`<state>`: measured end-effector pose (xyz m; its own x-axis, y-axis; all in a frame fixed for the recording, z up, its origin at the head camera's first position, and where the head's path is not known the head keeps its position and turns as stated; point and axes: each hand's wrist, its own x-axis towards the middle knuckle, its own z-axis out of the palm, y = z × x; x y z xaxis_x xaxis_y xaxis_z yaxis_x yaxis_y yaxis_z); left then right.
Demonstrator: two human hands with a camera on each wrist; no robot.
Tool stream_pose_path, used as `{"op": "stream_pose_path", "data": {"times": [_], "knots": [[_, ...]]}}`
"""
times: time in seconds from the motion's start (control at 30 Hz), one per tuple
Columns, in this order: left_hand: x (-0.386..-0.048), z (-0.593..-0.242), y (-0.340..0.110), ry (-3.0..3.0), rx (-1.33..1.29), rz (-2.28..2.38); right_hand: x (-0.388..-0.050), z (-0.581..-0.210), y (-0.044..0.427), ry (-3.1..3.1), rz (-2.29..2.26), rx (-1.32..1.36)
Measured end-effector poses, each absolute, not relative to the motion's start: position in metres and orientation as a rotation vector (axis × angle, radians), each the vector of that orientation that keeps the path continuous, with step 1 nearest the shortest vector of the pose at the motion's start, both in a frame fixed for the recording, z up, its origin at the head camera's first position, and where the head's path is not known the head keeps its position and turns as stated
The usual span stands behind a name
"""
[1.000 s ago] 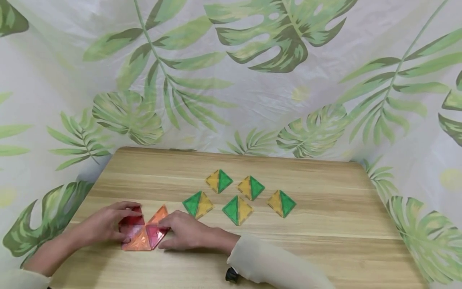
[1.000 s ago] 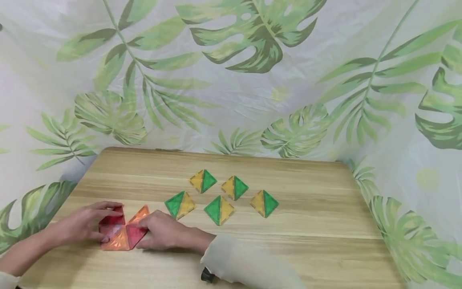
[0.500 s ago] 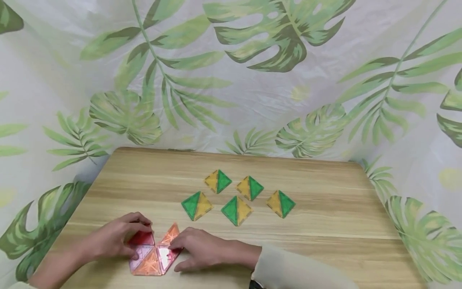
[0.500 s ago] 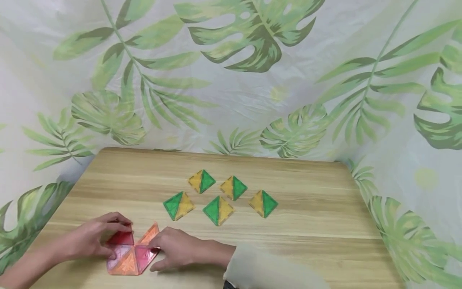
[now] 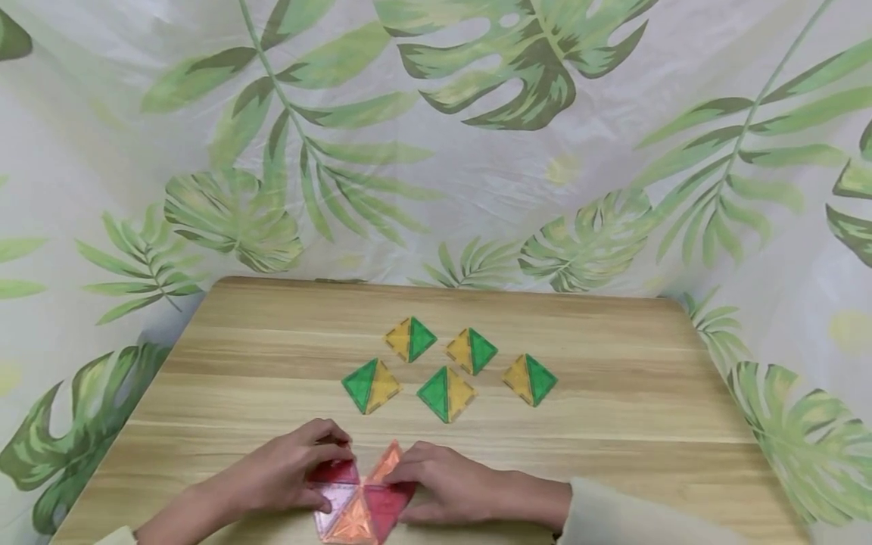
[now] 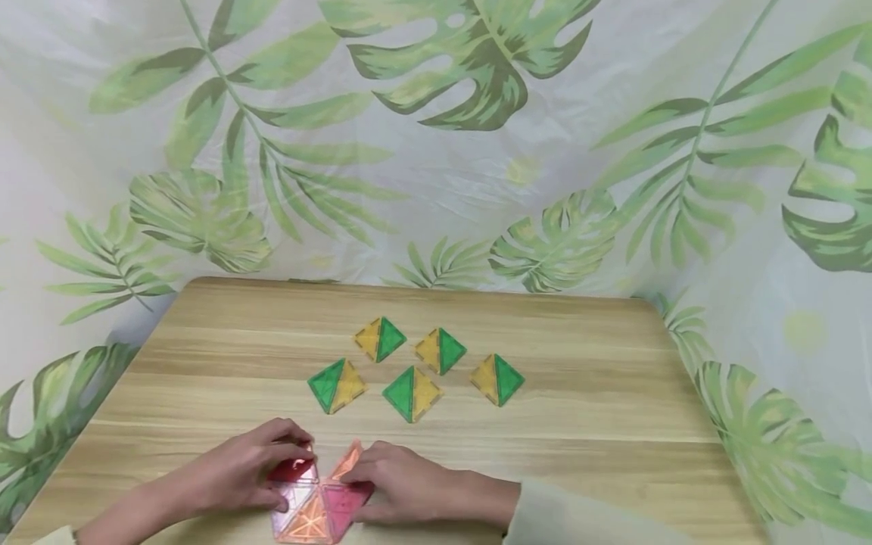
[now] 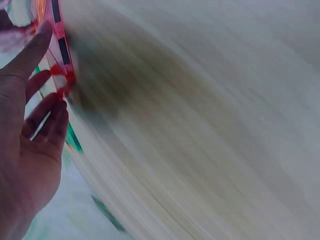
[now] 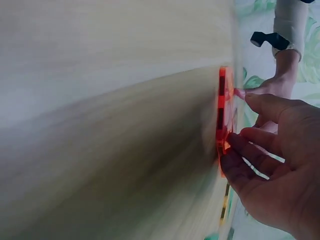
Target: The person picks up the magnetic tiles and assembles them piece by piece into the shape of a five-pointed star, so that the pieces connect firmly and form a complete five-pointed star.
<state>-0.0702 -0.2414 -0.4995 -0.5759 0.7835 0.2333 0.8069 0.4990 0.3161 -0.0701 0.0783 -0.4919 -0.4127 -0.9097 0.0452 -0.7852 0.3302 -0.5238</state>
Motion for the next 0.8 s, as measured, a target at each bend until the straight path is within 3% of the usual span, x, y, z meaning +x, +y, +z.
{"op": "stream_pose_path", "data": {"times": [0.43,0.8], "knots": [[-0.08,-0.496,-0.159,-2.799,-1.49,-0.643,-0.063,-0.492,0.16,2.386,-0.839,-1.325],[-0.086,-0.501,-0.12,-2.802,-1.473,-0.656,-0.065,-0.494,0.191,2.472,-0.894,-1.198]]}}
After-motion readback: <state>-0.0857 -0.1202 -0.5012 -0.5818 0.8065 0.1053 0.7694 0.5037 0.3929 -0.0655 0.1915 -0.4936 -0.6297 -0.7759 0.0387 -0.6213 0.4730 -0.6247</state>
